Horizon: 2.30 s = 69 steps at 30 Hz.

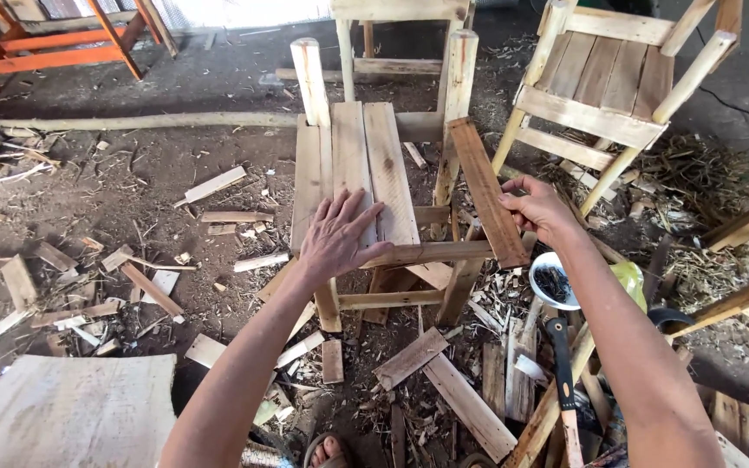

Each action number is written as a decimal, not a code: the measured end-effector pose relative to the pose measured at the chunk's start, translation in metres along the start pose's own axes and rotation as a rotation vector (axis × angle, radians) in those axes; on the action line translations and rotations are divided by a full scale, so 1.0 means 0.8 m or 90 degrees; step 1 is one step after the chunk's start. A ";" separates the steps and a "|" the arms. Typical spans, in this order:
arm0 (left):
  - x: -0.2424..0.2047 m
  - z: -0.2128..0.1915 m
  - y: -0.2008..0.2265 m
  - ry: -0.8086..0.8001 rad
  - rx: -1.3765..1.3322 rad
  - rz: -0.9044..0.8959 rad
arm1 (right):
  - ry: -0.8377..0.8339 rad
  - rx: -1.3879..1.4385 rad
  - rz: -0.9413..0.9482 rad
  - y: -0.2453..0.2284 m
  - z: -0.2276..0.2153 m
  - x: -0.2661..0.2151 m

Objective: The person sits on the ground assembling a wooden chair. They position wood slats across the chair seat frame, fit a darker wooden strip along the edge, and hammer nails into the slats with a hammer, pressing the boards to seat them in place.

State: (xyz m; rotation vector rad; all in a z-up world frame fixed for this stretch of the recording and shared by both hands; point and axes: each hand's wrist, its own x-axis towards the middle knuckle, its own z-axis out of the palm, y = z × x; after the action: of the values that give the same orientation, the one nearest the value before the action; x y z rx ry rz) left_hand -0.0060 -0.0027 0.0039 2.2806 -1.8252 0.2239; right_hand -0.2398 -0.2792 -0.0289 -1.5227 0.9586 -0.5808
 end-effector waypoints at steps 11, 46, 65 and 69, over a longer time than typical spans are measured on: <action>-0.002 0.000 -0.001 0.022 0.007 0.010 | 0.056 -0.117 -0.029 0.014 0.011 0.022; 0.094 0.044 0.101 0.258 -0.200 -0.076 | 0.074 -0.290 -0.136 0.025 0.054 0.019; 0.167 0.147 0.139 0.014 -0.993 -0.485 | 0.026 -0.048 -0.034 0.016 0.033 0.000; 0.162 0.136 0.148 0.011 -1.007 -0.469 | 0.047 -0.055 -0.038 0.000 0.029 -0.014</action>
State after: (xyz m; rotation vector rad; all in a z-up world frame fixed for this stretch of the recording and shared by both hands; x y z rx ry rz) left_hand -0.0940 -0.1778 -0.0604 1.4265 -0.4563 -0.9366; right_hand -0.2272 -0.2567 -0.0314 -1.6216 1.0084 -0.6497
